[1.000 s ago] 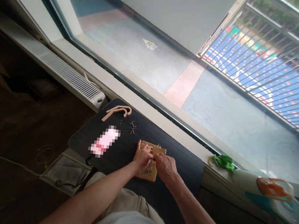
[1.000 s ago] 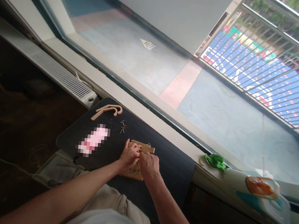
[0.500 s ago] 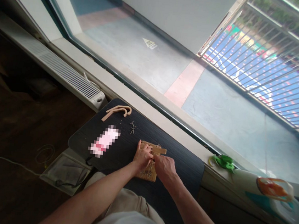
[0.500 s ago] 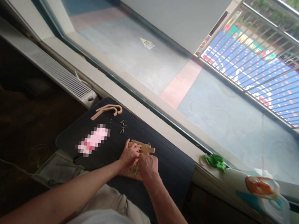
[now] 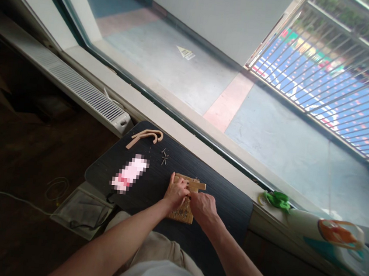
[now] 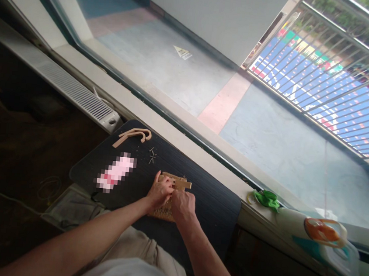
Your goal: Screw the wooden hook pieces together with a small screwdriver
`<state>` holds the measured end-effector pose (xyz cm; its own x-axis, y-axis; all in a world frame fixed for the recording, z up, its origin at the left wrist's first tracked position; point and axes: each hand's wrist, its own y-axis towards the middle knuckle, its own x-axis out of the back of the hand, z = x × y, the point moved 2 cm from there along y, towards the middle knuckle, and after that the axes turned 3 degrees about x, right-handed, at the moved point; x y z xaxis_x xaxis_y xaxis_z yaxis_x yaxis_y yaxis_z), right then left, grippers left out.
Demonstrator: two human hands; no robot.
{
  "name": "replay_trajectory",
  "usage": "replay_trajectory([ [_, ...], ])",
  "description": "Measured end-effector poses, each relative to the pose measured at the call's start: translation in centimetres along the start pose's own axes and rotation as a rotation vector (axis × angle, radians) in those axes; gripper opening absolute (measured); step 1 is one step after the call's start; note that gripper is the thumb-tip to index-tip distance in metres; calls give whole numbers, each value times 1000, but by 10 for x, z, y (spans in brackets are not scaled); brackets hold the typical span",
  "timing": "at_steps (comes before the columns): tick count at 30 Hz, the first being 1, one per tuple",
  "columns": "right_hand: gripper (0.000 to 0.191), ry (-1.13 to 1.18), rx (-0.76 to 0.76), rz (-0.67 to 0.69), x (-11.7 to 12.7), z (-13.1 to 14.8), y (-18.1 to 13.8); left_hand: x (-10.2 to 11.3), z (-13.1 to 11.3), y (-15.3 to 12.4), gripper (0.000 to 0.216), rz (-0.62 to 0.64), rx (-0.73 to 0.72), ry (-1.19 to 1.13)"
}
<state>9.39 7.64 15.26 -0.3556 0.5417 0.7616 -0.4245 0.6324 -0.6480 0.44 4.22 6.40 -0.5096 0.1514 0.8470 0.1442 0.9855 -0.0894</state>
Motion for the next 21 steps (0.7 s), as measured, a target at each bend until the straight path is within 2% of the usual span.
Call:
replay_trajectory([
  [5, 29, 12, 27, 1, 4, -3, -1, 0, 0, 1, 15, 9, 13, -3],
  [14, 26, 16, -13, -9, -6, -7, -1, 1, -1, 0, 13, -1, 3, -5],
  [21, 27, 25, 65, -38, 3, -10, -4, 21, -3, -10, 21, -54, -3, -7],
])
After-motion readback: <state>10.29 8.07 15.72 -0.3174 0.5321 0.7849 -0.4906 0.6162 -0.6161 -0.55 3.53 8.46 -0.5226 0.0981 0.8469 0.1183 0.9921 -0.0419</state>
